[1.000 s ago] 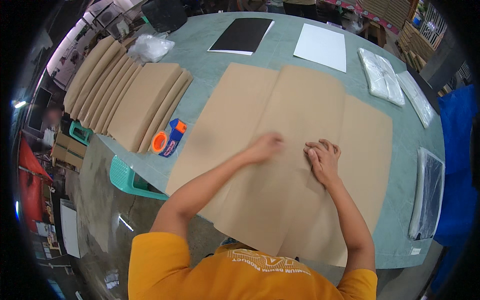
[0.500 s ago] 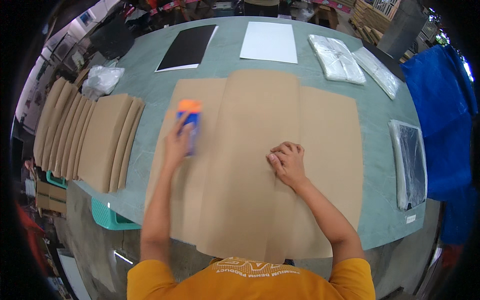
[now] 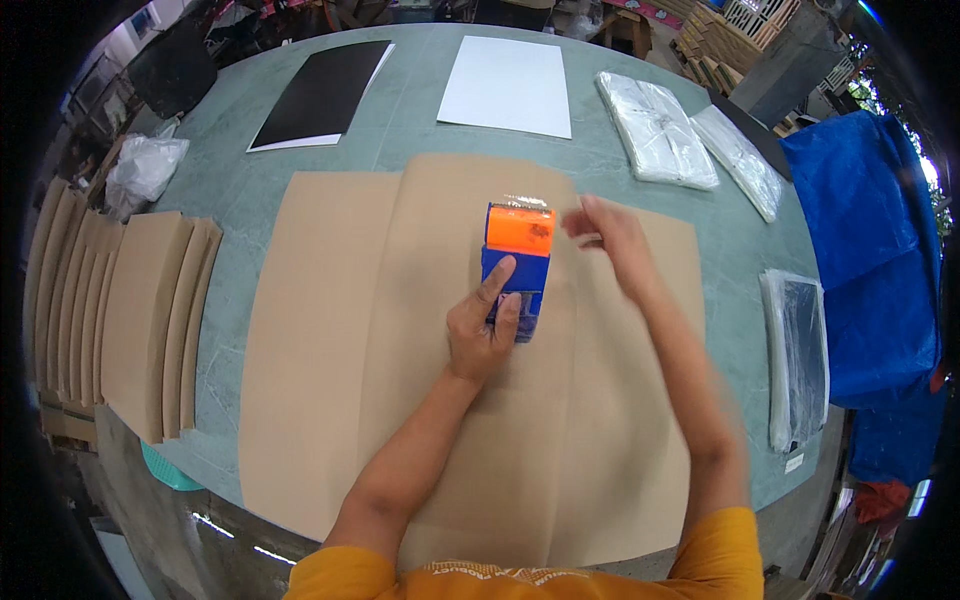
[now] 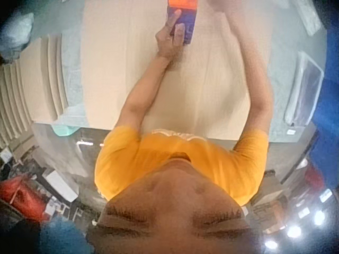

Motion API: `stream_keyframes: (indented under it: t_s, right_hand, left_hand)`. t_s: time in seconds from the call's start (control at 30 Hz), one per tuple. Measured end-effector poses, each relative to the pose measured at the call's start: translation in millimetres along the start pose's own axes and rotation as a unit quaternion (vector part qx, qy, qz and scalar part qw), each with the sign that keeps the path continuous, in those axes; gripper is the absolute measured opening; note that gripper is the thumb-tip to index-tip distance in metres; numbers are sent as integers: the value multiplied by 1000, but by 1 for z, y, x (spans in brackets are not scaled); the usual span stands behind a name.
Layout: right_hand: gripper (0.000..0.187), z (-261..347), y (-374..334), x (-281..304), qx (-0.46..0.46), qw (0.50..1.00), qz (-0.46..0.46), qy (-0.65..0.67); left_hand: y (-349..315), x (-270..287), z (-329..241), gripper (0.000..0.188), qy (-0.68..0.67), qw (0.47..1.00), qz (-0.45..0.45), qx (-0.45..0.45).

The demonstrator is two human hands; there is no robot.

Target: The person places packaged items onto large sheets of paper, folds the paper around the items, and secures the wrapping with clear tape from a hand dispenser.

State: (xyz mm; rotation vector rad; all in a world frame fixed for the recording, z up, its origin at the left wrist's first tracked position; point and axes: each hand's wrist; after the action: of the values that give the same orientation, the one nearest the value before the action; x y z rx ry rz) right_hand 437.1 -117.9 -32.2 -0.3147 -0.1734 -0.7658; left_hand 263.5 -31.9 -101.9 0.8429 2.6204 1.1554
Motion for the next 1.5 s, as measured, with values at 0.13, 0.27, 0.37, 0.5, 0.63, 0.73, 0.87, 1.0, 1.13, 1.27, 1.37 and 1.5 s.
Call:
stream_keyframes:
  t_s: [0.13, 0.27, 0.37, 0.5, 0.63, 0.73, 0.87, 1.0, 1.13, 1.27, 1.37, 1.5]
  right_hand:
    - [38, 65, 47, -24, -153, 955, 255, -21]
    - [22, 77, 67, -30, -99, 936, 303, -151]
    - [15, 66, 83, -43, -85, 945, 265, -169]
    - [13, 36, 138, -19, -34, 963, 0, -267]
    - [17, 9, 151, -32, 221, 874, -142, -408]
    - [17, -14, 129, -62, 277, 774, -182, -539]
    - [21, -47, 111, -58, 236, 799, -177, -524]
    - [49, -38, 97, -48, 263, 707, -240, -611]
    - [73, -17, 77, -57, 217, 796, -130, -550]
    - [80, -45, 45, -68, 36, 865, 282, -413]
    - [81, -33, 26, -76, 44, 881, 261, -392]
    - [89, -60, 21, -85, 136, 843, 116, -507]
  left_hand:
    - [1, 8, 6, 36, 9, 1000, 12, 15]
    - [4, 10, 2, 44, 64, 996, 64, 11]
    - [13, 6, -5, 47, 119, 990, 67, 16]
    - [32, 11, -46, 49, 175, 942, 228, 171]
    - [23, 23, -58, 55, 89, 925, 266, 255]
    - [20, 26, -52, 55, 30, 911, 286, 296]
    - [21, 23, -58, 55, 21, 885, 315, 343]
    - [26, 19, -60, 54, 58, 885, 333, 320]
    - [16, 17, -56, 53, 89, 908, 291, 289]
    - [26, 11, -67, 54, 83, 893, 300, 324]
    - [23, 26, -84, 53, 66, 869, 286, 398]
    - [-54, 82, -178, 51, 116, 861, 358, 343]
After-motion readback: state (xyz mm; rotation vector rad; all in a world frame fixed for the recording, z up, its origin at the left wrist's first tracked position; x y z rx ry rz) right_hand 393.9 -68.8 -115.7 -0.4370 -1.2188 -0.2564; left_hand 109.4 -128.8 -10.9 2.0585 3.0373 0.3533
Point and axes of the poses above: each hand's wrist, its own y-axis towards the middle knuckle, its own x-axis out of the back of the hand, z = x × y, and after that the axes turned 10 degrees about -x, right-handed
